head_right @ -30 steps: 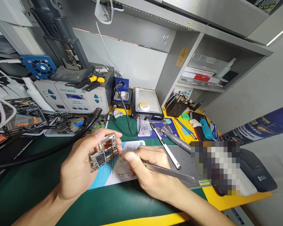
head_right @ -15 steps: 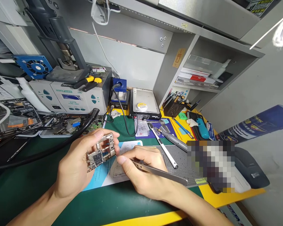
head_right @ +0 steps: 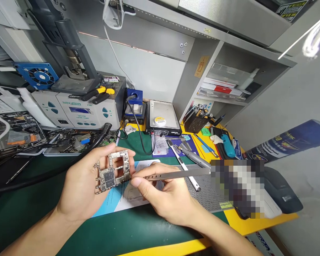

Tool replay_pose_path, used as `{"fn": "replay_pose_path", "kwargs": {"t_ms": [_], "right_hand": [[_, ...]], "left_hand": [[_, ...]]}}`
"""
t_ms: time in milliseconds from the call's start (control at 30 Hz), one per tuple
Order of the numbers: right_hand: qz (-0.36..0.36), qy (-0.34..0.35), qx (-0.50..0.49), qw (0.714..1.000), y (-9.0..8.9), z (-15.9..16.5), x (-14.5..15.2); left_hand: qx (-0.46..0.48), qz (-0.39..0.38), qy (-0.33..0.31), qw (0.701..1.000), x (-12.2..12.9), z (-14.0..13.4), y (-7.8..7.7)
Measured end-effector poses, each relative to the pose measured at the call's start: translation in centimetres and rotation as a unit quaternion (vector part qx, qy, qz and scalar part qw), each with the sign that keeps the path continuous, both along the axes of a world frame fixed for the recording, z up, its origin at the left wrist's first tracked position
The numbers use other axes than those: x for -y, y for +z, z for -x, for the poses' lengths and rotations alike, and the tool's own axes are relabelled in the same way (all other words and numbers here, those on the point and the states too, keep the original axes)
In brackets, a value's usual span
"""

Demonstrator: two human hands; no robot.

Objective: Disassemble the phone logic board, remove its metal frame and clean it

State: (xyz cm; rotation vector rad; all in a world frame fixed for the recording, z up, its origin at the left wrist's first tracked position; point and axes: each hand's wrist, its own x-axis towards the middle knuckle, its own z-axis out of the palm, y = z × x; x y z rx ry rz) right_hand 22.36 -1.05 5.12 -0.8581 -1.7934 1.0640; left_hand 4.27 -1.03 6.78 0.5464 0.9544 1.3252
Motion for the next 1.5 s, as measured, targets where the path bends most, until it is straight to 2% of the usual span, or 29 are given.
{"fn": "replay_pose_path", "kwargs": {"t_ms": [100, 233, 300, 533, 700, 867, 1000, 1167, 1333, 1500], "right_hand": [[-0.017, 0.007, -0.025, 1.000, -0.1, 0.0, 0.1], [0.024, 0.011, -0.030, 0.999, -0.3, -0.2, 0.2], [0.022, 0.003, -0.030, 0.999, -0.3, -0.3, 0.1], [-0.115, -0.008, 0.016, 0.993, 0.0, -0.1, -0.3], [-0.132, 0.006, 0.036, 0.991, -0.3, -0.3, -0.2], [-0.164, 0.033, 0.078, 0.983, -0.8, -0.7, -0.2], [-0.160, 0.036, 0.092, 0.982, -0.8, -0.6, -0.1], [-0.139, 0.026, 0.101, 0.985, 0.1, -0.4, 0.1], [-0.106, 0.032, 0.144, 0.983, 0.1, -1.4, 0.3], [-0.097, 0.010, 0.065, 0.993, -0.5, -2.0, 0.7]], "left_hand": [[0.022, 0.019, -0.001, 1.000, 0.2, 0.1, -0.2], [0.068, 0.042, 0.000, 0.997, 0.3, 0.2, -0.3], [0.087, 0.049, 0.000, 0.995, 0.3, 0.3, -0.3], [0.104, 0.064, 0.002, 0.993, -0.1, 0.3, -0.2], [0.098, 0.075, 0.014, 0.992, -0.1, 0.2, -0.2], [0.069, 0.050, 0.016, 0.996, 0.2, 0.0, -0.5], [0.058, 0.044, 0.011, 0.997, 0.4, -0.1, -0.4], [0.061, 0.047, 0.019, 0.997, 0.4, -0.1, -0.3], [0.055, 0.038, 0.018, 0.998, 0.2, 0.0, -0.5], [0.048, 0.025, 0.018, 0.998, 0.2, 0.2, -0.7]]}}
